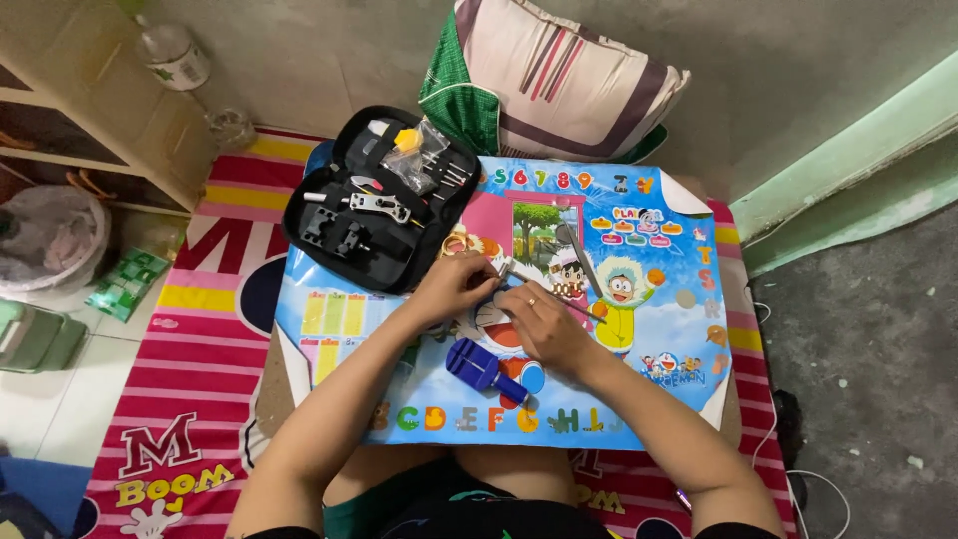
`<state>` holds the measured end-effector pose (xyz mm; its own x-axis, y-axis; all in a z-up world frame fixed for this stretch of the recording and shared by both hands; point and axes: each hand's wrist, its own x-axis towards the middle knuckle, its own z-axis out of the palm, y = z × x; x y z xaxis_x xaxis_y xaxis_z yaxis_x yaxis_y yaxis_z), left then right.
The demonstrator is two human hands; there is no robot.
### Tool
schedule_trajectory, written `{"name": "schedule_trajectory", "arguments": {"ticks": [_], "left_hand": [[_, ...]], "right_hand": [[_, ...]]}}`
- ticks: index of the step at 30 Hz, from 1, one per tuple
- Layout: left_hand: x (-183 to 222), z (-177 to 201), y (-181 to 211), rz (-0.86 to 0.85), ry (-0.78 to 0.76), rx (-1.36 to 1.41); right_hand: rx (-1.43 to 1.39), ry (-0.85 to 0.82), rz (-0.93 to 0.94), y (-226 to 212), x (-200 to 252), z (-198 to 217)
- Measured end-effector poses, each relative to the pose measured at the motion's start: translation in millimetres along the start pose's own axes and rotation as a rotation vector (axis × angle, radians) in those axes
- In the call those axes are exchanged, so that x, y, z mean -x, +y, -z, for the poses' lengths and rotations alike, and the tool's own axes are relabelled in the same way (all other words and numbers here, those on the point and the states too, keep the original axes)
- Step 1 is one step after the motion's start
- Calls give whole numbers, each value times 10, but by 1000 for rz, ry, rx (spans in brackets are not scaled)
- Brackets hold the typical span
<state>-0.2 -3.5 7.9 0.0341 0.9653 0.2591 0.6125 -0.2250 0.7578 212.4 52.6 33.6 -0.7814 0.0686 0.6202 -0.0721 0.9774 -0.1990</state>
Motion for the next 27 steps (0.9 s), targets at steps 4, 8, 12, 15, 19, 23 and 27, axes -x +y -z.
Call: {"name": "schedule_trajectory", "arguments": {"ticks": [4,8,12,15,19,23,27], "left_hand": [[-4,-12,-31,-20,-8,-1],[-10,-63,-133,-47,-1,-18],[-40,-66,-161,-47,3,-14],[41,-46,-185,-29,-23,5],[-3,-19,-139,54,-37,4],[-40,-23,-100,92,-30,13],[-58,-68,99,102,112,56]], "right_hand": [[64,-11,32,39,41,-34],[81,-21,32,154,178,-173],[139,43,63,103,167,-136],[110,89,39,31,98,-157],[80,145,64,14,-77,-125],[53,345,233,-20,-22,-203],[-122,129,246,-300,-42,351]]}}
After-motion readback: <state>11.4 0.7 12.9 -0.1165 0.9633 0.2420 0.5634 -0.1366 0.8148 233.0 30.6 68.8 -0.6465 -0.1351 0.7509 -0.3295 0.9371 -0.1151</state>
